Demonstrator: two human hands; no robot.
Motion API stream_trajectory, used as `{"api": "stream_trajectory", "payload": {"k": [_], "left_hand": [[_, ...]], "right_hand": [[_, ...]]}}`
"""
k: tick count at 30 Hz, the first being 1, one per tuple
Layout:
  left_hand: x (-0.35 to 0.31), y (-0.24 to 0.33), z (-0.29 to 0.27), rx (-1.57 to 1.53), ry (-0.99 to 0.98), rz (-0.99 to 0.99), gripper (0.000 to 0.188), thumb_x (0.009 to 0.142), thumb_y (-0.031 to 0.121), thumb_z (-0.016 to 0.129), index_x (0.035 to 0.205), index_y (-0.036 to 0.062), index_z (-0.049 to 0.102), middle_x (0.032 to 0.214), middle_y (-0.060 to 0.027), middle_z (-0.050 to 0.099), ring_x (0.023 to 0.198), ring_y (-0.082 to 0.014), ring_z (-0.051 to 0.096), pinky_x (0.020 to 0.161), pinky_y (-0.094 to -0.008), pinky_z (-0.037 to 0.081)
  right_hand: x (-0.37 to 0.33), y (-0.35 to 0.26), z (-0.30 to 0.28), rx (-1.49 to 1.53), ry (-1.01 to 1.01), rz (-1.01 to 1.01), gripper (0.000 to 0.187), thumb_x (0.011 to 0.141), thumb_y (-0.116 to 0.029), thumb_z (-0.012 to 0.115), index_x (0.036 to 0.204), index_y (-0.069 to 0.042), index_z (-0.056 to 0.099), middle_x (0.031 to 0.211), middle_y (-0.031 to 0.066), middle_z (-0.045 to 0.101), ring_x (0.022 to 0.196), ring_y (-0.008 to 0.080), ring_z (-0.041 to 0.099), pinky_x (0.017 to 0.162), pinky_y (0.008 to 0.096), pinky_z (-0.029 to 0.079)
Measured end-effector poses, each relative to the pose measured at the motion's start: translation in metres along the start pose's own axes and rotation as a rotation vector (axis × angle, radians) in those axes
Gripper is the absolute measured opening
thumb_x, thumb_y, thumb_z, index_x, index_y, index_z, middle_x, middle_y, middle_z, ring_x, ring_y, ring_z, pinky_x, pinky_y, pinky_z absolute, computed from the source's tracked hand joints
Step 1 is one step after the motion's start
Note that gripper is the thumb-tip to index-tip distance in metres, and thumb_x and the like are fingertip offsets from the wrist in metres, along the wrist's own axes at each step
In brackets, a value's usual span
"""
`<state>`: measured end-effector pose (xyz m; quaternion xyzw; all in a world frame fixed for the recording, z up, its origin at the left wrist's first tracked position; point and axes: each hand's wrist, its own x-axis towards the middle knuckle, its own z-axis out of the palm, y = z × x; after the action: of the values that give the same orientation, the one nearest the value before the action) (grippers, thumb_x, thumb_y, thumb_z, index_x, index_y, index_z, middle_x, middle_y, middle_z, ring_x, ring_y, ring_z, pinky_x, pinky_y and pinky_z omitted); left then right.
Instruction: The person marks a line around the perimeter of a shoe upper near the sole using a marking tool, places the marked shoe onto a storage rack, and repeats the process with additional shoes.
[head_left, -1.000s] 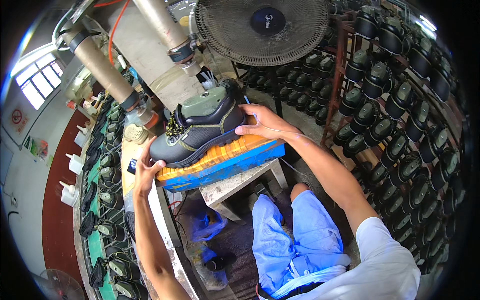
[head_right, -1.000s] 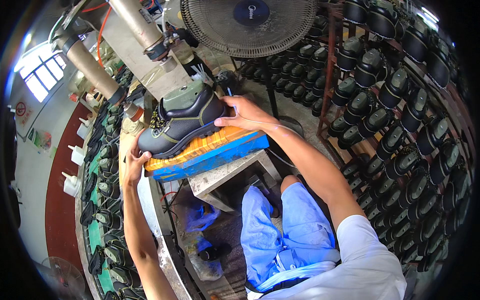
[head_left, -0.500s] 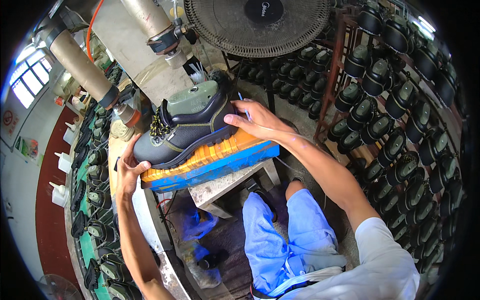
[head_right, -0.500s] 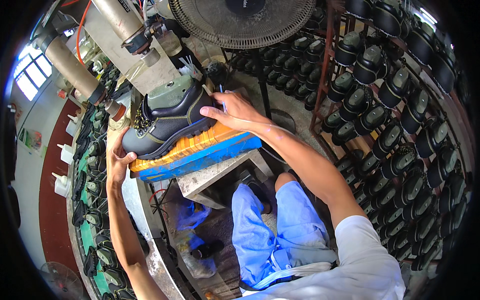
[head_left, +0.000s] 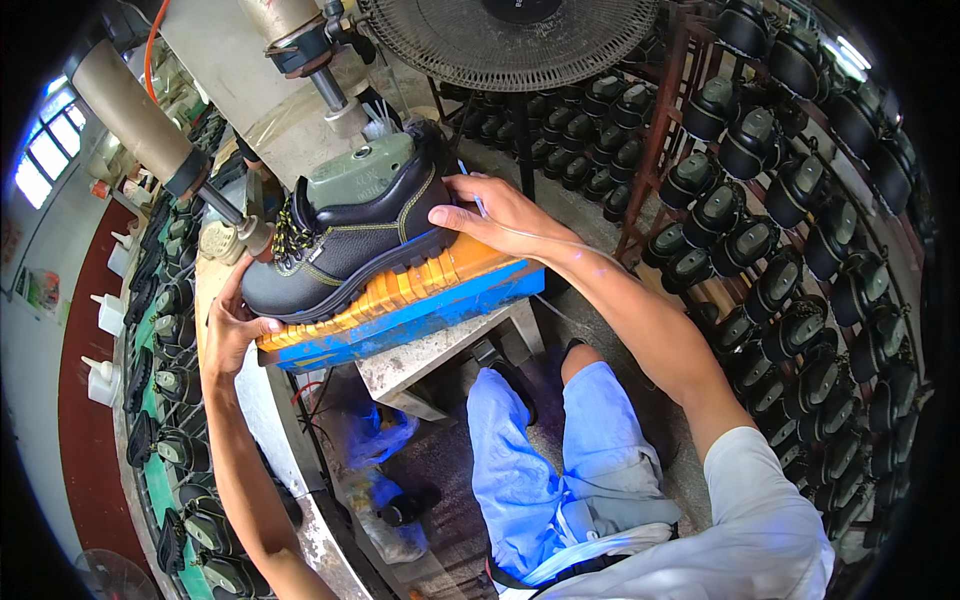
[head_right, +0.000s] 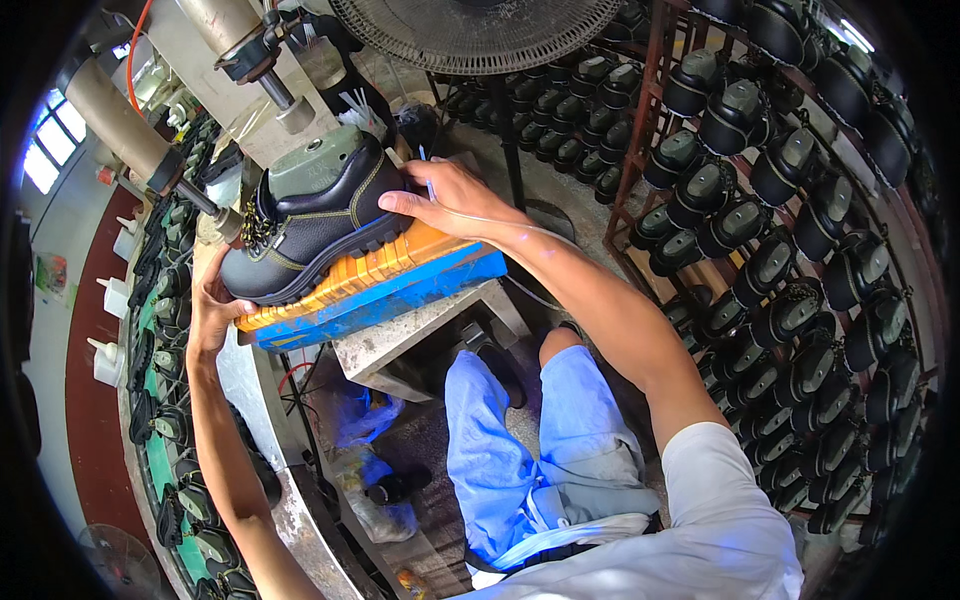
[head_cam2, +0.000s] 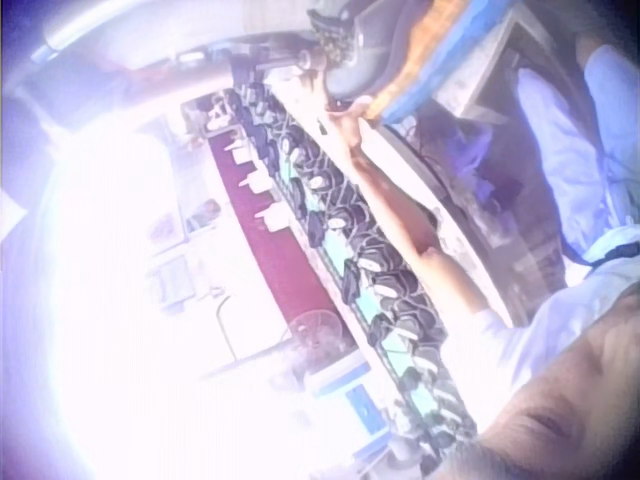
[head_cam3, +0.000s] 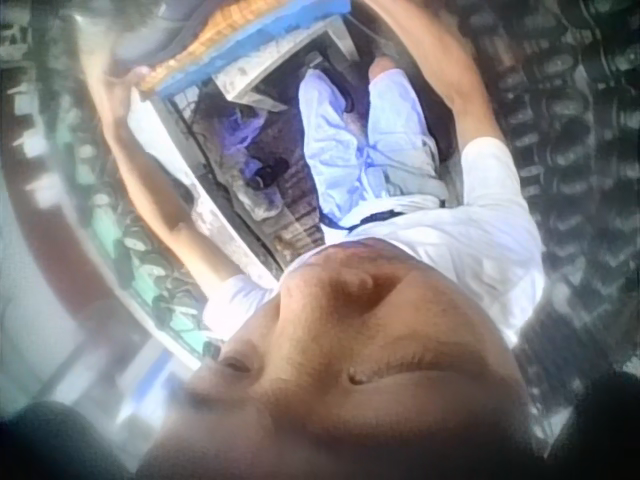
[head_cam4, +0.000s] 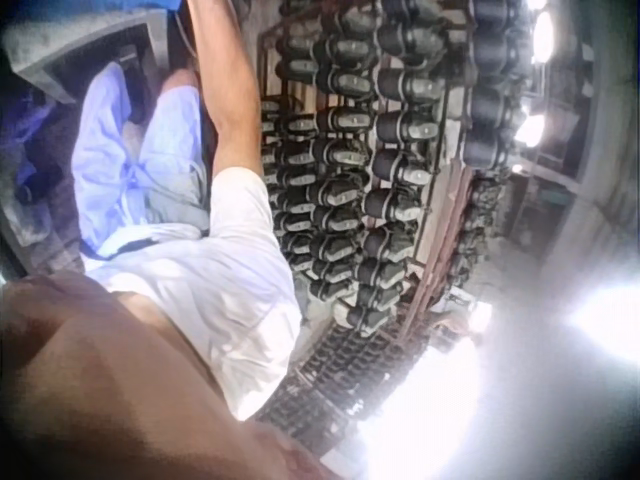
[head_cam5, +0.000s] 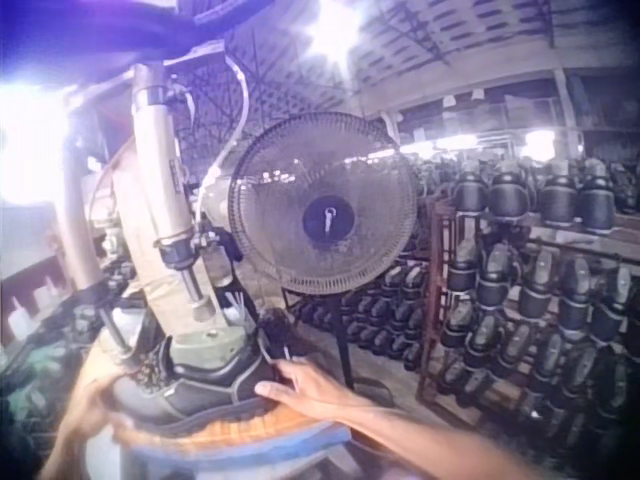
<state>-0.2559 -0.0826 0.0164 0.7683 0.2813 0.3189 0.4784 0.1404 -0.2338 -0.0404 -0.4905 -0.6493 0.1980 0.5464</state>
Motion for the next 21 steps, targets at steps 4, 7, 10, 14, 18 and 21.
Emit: {"api": "stream_trajectory", "payload": {"k": [4, 7, 10, 14, 18, 21], "left_hand": [[-0.005, 0.001, -0.005, 0.020, 0.001, -0.003, 0.109, 0.057, -0.013, 0.085, 0.156, -0.0049, 0.041, 0.137, -0.0161, 0.065, 0.117, -0.0224, 0.068, 0.105, -0.0333, 0.054], [-0.017, 0.007, 0.000, 0.060, 0.019, 0.018, 0.106, 0.059, -0.013, 0.086, 0.155, -0.0067, 0.042, 0.137, -0.0172, 0.064, 0.120, -0.0235, 0.066, 0.108, -0.0350, 0.053], [-0.036, 0.028, 0.024, 0.116, 0.085, 0.063, 0.102, 0.062, -0.006, 0.090, 0.154, -0.0078, 0.044, 0.139, -0.0181, 0.064, 0.125, -0.0254, 0.064, 0.112, -0.0375, 0.049], [-0.086, 0.013, 0.072, 0.259, 0.392, 0.141, 0.093, 0.071, 0.015, 0.092, 0.153, 0.0004, 0.050, 0.128, -0.0125, 0.069, 0.114, -0.0198, 0.064, 0.102, -0.0314, 0.048], [-0.121, 0.026, 0.165, 0.445, 0.733, 0.155, 0.068, 0.096, 0.031, 0.076, 0.152, 0.0020, 0.052, 0.094, 0.0013, 0.053, 0.078, -0.0096, 0.041, 0.072, -0.0278, 0.040], [-0.135, 0.022, 0.218, 0.601, 0.820, 0.382, 0.061, 0.100, 0.028, 0.070, 0.151, 0.0003, 0.053, 0.102, -0.0048, 0.058, 0.080, -0.0138, 0.044, 0.073, -0.0303, 0.042]], "right_hand": [[0.004, 0.004, -0.001, 0.008, -0.039, 0.029, 0.063, 0.097, -0.053, 0.071, 0.121, 0.005, 0.069, 0.105, 0.0205, 0.074, 0.099, 0.0247, 0.069, 0.091, 0.0387, 0.053], [0.005, -0.001, 0.003, 0.085, -0.064, -0.010, 0.072, 0.102, -0.058, 0.059, 0.138, 0.004, 0.061, 0.127, 0.0208, 0.071, 0.119, 0.0283, 0.067, 0.108, 0.0406, 0.046], [-0.019, 0.006, -0.015, 0.200, 0.225, 0.059, 0.074, 0.109, -0.056, 0.033, 0.155, 0.002, 0.041, 0.128, 0.0178, 0.071, 0.118, 0.0249, 0.064, 0.109, 0.0402, 0.043], [-0.102, -0.014, -0.018, 0.166, 0.415, 0.154, 0.058, 0.112, -0.043, 0.033, 0.143, -0.002, 0.059, 0.097, 0.0038, 0.062, 0.089, 0.0137, 0.055, 0.090, 0.0296, 0.046], [-0.160, -0.061, -0.013, 0.186, 0.391, 0.096, 0.035, 0.103, -0.015, 0.050, 0.130, -0.001, 0.067, 0.093, -0.0001, 0.057, 0.084, 0.0074, 0.050, 0.078, 0.0236, 0.044], [-0.166, -0.104, -0.020, -0.119, 0.260, -0.146, 0.030, 0.092, -0.009, 0.055, 0.112, 0.003, 0.073, 0.080, 0.0049, 0.062, 0.072, 0.0087, 0.056, 0.065, 0.0248, 0.046]]}}
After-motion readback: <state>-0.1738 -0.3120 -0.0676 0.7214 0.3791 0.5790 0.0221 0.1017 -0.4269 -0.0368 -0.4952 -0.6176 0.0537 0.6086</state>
